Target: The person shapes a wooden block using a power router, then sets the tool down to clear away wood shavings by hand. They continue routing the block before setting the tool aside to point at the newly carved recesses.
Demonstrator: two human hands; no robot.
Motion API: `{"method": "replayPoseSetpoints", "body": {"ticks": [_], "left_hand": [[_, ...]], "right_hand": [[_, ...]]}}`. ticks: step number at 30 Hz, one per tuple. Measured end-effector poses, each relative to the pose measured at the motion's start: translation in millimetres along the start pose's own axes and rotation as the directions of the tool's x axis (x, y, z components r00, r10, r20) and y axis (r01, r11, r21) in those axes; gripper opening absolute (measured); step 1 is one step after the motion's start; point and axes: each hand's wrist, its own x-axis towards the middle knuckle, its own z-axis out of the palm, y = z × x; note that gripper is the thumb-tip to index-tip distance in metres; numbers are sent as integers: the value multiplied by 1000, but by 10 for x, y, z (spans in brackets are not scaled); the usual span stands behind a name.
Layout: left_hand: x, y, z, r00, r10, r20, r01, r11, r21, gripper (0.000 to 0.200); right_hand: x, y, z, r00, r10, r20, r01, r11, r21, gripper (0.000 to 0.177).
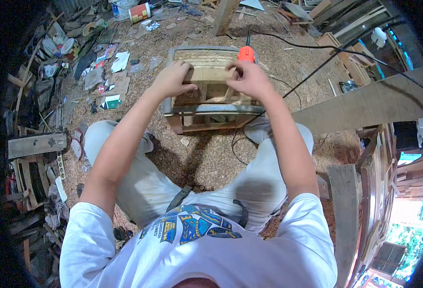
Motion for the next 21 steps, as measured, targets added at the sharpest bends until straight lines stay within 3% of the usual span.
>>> {"method": "replayPoseSetpoints", "body": {"ticks": [1, 3, 4, 8, 10, 11, 14, 16, 17, 19, 21], "left_hand": [[-19, 24, -12, 999, 39, -35, -38, 999, 8, 65], [-44, 77, -6, 997, 53, -57, -52, 999, 12, 64], [-52, 103, -10, 995, 58, -82, -57, 998, 14, 64], [-77, 132, -64, 998, 18, -55, -18, 1000, -11, 62], [-91, 123, -44, 994, 53, -95, -54, 999, 1, 65], [-103, 114, -32, 994, 54, -95, -54, 999, 7, 65], [-115, 153, -57, 988, 68, -139, -66, 998, 14, 67], [-103, 173, -111, 967, 79, -241, -77, 997, 20, 69], [-75, 157, -108, 968, 80, -239, -77, 997, 24, 69], [-16, 97, -37, 940, 78, -332, -53, 995, 85, 71], [40, 17, 14, 931, 91, -354, -54, 992, 115, 73]], "right_hand": [[28, 59, -38, 1000, 2, -7, -2, 1000, 2, 53], [82, 208, -48, 927, -369, -60, 314, 855, -414, 63], [106, 262, -32, 950, -311, 21, 283, 833, -475, 70], [262, 311, 141, 947, -304, 107, 316, 810, -494, 70], [333, 238, 143, 971, -109, 214, 192, 887, -420, 67], [342, 227, 141, 971, -114, 210, 194, 888, -417, 67], [388, 282, 138, 967, -150, 205, 228, 868, -441, 64], [393, 303, 148, 946, -310, 88, 313, 814, -490, 59], [430, 302, 169, 946, -312, 86, 313, 815, -488, 59], [523, 329, 281, 893, -442, -81, 323, 756, -570, 60], [593, 350, 402, 887, -452, -93, 316, 742, -591, 61]]}}
